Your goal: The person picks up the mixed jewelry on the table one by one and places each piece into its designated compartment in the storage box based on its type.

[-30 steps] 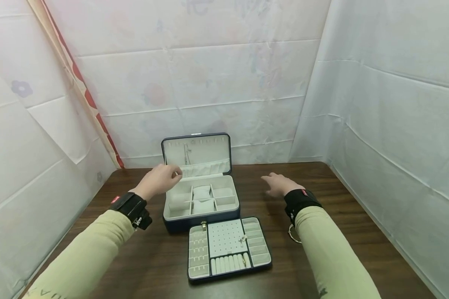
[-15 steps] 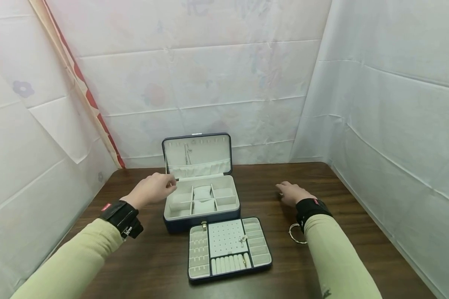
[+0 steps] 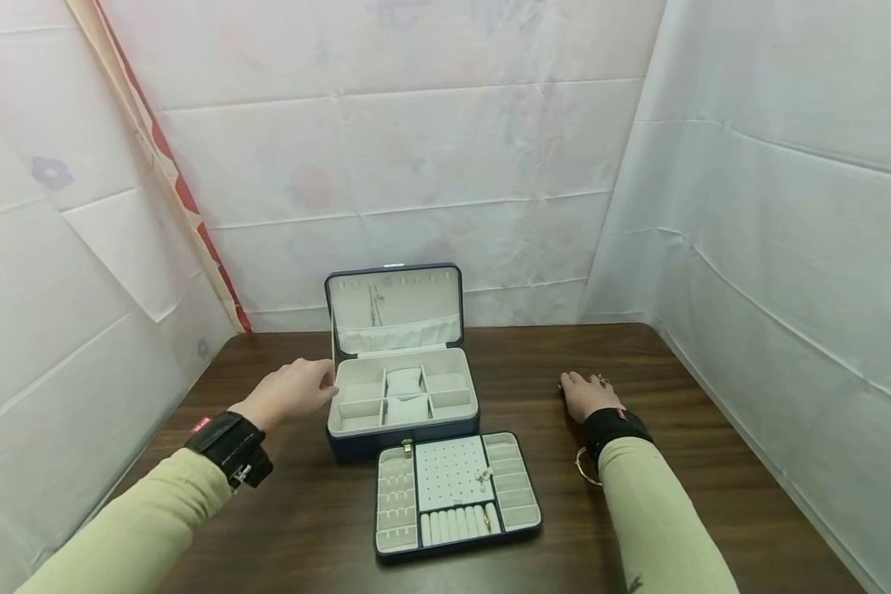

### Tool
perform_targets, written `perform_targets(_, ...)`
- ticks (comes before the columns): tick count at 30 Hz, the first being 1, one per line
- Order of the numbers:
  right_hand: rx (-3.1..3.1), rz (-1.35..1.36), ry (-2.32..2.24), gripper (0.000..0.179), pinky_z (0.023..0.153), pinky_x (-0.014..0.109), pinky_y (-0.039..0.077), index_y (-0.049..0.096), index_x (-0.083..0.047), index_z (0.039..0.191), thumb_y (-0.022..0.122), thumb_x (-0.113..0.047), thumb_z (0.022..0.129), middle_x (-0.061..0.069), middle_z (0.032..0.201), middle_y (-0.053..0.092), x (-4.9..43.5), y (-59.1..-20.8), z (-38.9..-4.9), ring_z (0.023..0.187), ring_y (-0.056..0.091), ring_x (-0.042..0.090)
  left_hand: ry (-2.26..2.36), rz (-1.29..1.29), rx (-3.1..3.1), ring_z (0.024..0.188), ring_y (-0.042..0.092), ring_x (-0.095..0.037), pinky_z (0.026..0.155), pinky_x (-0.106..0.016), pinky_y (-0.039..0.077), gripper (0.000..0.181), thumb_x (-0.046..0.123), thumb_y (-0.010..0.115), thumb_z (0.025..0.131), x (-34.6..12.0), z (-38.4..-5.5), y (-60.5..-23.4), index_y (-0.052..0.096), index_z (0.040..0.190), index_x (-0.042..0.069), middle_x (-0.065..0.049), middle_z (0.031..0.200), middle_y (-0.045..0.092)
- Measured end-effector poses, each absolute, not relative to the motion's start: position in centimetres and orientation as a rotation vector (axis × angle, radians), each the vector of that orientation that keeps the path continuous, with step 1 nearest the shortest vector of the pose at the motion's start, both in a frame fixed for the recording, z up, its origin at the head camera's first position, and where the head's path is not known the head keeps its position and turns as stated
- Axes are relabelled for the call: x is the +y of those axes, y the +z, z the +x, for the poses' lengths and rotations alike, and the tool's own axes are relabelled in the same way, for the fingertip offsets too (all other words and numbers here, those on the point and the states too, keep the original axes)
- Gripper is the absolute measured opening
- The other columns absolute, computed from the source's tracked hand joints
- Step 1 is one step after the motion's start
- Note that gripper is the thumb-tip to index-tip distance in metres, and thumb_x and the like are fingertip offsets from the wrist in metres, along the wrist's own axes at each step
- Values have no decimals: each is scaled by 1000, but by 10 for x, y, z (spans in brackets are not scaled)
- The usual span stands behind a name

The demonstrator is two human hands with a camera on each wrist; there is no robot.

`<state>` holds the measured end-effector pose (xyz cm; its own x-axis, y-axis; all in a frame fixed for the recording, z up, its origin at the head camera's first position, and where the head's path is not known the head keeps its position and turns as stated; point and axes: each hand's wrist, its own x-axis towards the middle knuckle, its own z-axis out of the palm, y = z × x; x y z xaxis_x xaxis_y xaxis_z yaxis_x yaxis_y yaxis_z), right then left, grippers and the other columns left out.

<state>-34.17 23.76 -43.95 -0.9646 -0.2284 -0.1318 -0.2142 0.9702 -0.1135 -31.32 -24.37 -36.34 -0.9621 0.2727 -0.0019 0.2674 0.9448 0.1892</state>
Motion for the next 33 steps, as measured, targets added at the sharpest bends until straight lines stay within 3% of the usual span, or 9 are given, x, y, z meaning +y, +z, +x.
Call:
perform_targets(13, 3057, -450, 91, 24, 91, 58, 54, 65, 8, 116, 48, 9, 100, 27, 115, 55, 231, -439, -343, 102, 63, 48, 276, 323, 3012, 70, 57, -19, 59, -38, 46, 13, 22, 68, 97, -244, -312, -371, 62, 95, 10, -1, 78, 61)
perform_targets(19, 3099, -452, 97, 24, 82, 56, 57, 71, 2, 103, 47, 4, 101, 27, 114, 58, 231, -441, -344, 94, 66, 44, 263, 294, 2970, 66, 54, -19, 57, -36, 42, 18, 25, 66, 99, -244, -310, -371, 68, 91, 9, -2, 73, 57)
perform_targets(24, 3138, -462, 160, 23, 75, 57, 57, 71, -3, 93, 50, 4, 98, 22, 101, 67, 225, -442, -346, 84, 69, 40, 281, 263, 2925, 64, 53, -19, 57, -34, 41, 24, 26, 63, 101, -243, -309, -371, 69, 85, 10, -1, 69, 52)
perform_targets(33, 3187, -483, 406, 22, 74, 57, 56, 71, -9, 82, 56, 3, 94, 12, 88, 74, 210, -444, -342, 78, 71, 33, 351, 307, 2895, 66, 54, -19, 58, -33, 42, 19, 20, 62, 102, -241, -309, -374, 73, 96, 5, -2, 72, 55)
